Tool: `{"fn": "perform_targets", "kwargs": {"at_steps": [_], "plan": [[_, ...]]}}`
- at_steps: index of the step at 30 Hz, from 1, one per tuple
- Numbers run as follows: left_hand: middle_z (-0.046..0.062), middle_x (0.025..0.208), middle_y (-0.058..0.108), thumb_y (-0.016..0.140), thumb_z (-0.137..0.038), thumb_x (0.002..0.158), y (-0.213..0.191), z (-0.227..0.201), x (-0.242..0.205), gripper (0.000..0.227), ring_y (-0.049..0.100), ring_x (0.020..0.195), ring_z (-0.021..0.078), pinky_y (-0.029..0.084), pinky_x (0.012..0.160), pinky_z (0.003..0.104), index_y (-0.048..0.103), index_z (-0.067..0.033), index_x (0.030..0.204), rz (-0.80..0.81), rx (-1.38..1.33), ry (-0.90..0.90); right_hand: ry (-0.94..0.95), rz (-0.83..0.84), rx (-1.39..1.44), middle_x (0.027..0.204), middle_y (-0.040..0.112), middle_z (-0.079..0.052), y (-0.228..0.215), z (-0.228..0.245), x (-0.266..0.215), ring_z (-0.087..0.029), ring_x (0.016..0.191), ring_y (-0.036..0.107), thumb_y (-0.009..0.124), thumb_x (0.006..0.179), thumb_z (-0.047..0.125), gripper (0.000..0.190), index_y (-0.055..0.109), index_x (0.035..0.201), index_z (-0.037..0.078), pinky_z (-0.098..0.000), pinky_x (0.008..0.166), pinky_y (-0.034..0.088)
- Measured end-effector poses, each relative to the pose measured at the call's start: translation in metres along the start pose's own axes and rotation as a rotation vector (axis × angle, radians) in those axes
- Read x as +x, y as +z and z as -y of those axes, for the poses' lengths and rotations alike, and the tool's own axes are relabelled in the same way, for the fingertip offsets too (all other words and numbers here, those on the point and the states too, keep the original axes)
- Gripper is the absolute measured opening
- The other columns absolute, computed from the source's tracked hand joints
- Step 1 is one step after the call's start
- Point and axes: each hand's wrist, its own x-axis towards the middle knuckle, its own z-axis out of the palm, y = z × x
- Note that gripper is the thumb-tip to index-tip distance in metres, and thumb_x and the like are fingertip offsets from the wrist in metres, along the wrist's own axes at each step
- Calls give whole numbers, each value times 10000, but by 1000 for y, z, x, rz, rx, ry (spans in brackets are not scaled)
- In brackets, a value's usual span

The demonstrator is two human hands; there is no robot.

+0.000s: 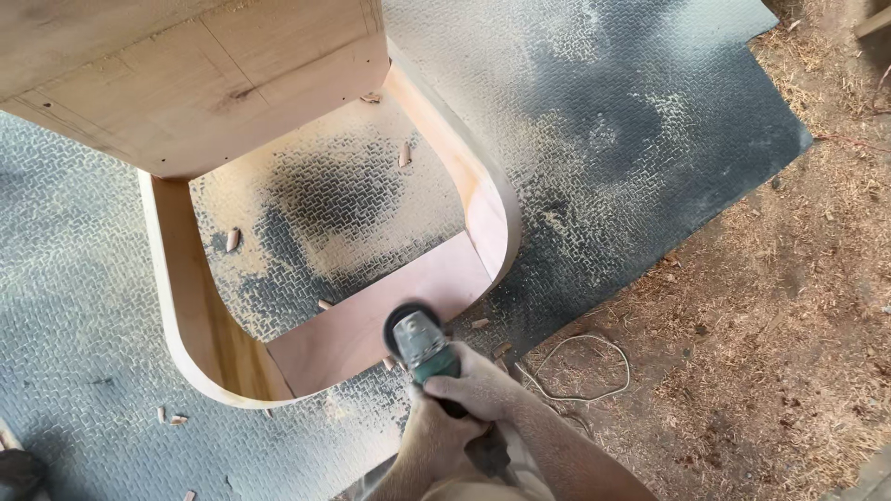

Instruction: The person uses an angle grinder with a sanding disc to smooth the curved edges and inner surfaces of a wooden chair frame. The person moves the tool along the contours of the wood, generating sawdust, and briefly pauses to wipe the surface with a hand.

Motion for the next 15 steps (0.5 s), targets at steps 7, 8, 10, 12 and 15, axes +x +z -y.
{"fn": "perform_targets", "kwargs": {"at_steps": [7,8,10,12,15], "plan": [[105,1147,644,839,-56,753,-12,-19,-19,810,701,1084,239,640,957,355,312,-52,1369,194,-262,205,121,-76,-203,1251,680,-146,2,27,-14,-251,1166,685,781,789,390,775,428,1383,39,-392,1107,519],[105,1149,647,835,-53,749,-14,-27,-16,799,700,1084,241,639,957,359,327,-53,1365,253,-256,233,136,-145,-228,1267,679,-138,-2,34,-18,-246,1172,680,775,793,392,769,432,1389,50,-399,1102,508],[107,1152,653,827,-49,740,-12,-39,-8,776,699,1083,245,637,957,367,357,-56,1358,286,-192,340,168,-284,-280,1298,677,-121,-14,49,-26,-235,1185,670,762,801,397,756,440,1401,70,-412,1090,488],[85,1181,617,849,-59,767,-10,-54,2,758,667,1113,228,597,990,358,372,-77,1356,275,6,546,153,-365,-342,1275,686,-153,-30,66,-35,-257,1153,691,750,826,427,780,394,1411,54,-415,1070,516],[106,1194,617,859,-112,823,-2,-71,19,633,658,1123,239,572,995,375,458,-27,1306,294,200,787,121,-488,-475,1240,681,-198,-46,83,-44,-306,1129,691,753,852,452,785,384,1394,21,-446,1023,548]]}}
